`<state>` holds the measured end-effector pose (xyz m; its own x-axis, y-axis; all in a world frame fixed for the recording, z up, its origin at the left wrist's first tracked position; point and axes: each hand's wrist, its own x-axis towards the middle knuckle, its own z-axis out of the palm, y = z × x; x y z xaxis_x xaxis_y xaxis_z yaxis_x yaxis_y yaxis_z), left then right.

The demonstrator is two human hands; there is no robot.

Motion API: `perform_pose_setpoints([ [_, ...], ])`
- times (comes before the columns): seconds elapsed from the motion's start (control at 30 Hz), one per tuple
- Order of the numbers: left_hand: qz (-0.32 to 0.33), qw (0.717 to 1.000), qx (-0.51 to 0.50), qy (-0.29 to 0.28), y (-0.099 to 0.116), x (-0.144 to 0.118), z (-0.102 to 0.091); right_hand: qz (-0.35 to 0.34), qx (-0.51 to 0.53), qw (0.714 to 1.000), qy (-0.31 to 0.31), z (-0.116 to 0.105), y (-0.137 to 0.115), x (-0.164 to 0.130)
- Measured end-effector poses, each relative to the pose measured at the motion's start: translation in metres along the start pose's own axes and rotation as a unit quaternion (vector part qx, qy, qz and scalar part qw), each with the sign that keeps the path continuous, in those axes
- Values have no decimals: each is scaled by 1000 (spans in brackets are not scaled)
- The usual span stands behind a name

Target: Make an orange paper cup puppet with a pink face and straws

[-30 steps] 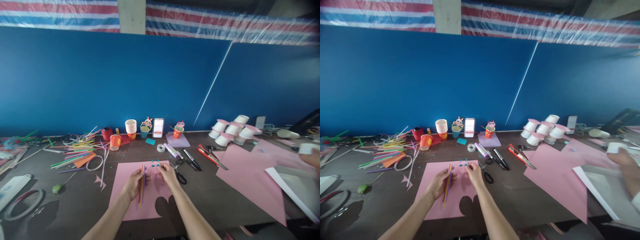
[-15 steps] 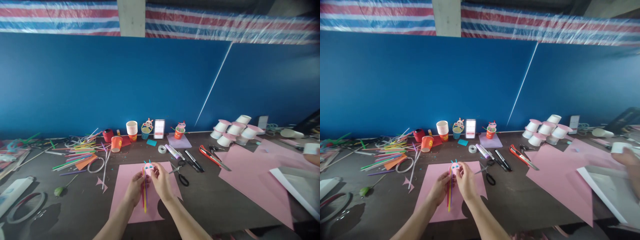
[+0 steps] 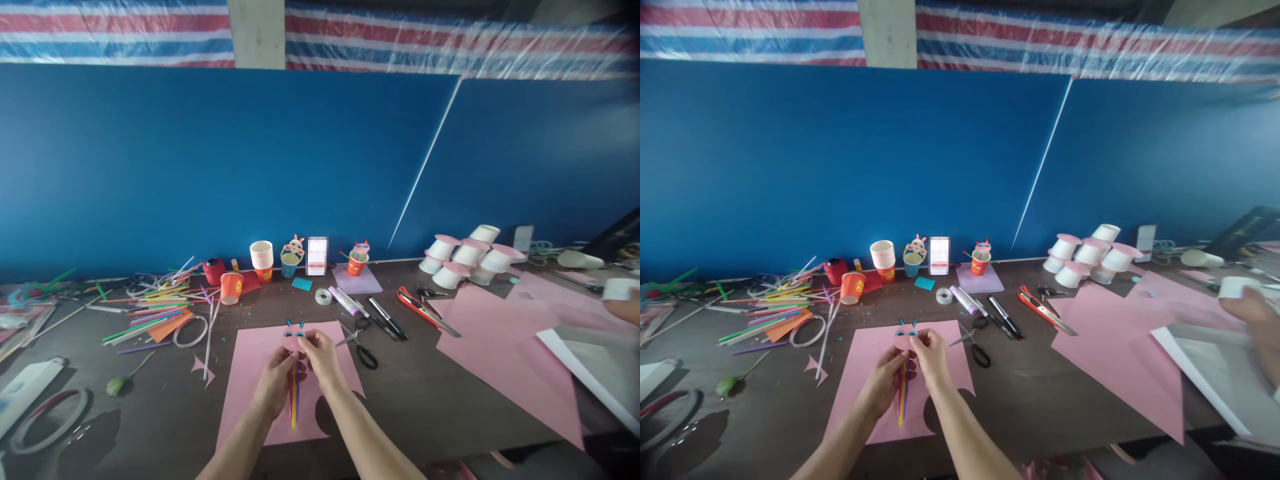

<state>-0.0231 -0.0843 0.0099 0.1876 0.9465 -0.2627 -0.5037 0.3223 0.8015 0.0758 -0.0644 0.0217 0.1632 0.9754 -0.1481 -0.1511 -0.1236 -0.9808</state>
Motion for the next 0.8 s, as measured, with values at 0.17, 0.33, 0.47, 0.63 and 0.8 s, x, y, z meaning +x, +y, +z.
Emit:
perform_pose_setpoints([
  [0.17, 0, 1000, 4, 16, 1, -2, 4, -4, -5, 1000, 1, -3, 3, 1],
  [0.33, -5, 999, 4, 31, 0, -1, 5, -25, -23, 999, 1, -8, 6, 5],
  [0.47, 3, 999, 17, 46, -5, 2, 4, -36, -42, 998, -3, -10, 10, 6],
  [0.63, -2, 998, 12, 69, -9, 6, 1, -36, -61, 997, -15, -10, 10, 5],
  [0.8, 10, 998, 33, 46, -9, 5, -1, -18, -75, 996, -54, -11, 2, 1],
])
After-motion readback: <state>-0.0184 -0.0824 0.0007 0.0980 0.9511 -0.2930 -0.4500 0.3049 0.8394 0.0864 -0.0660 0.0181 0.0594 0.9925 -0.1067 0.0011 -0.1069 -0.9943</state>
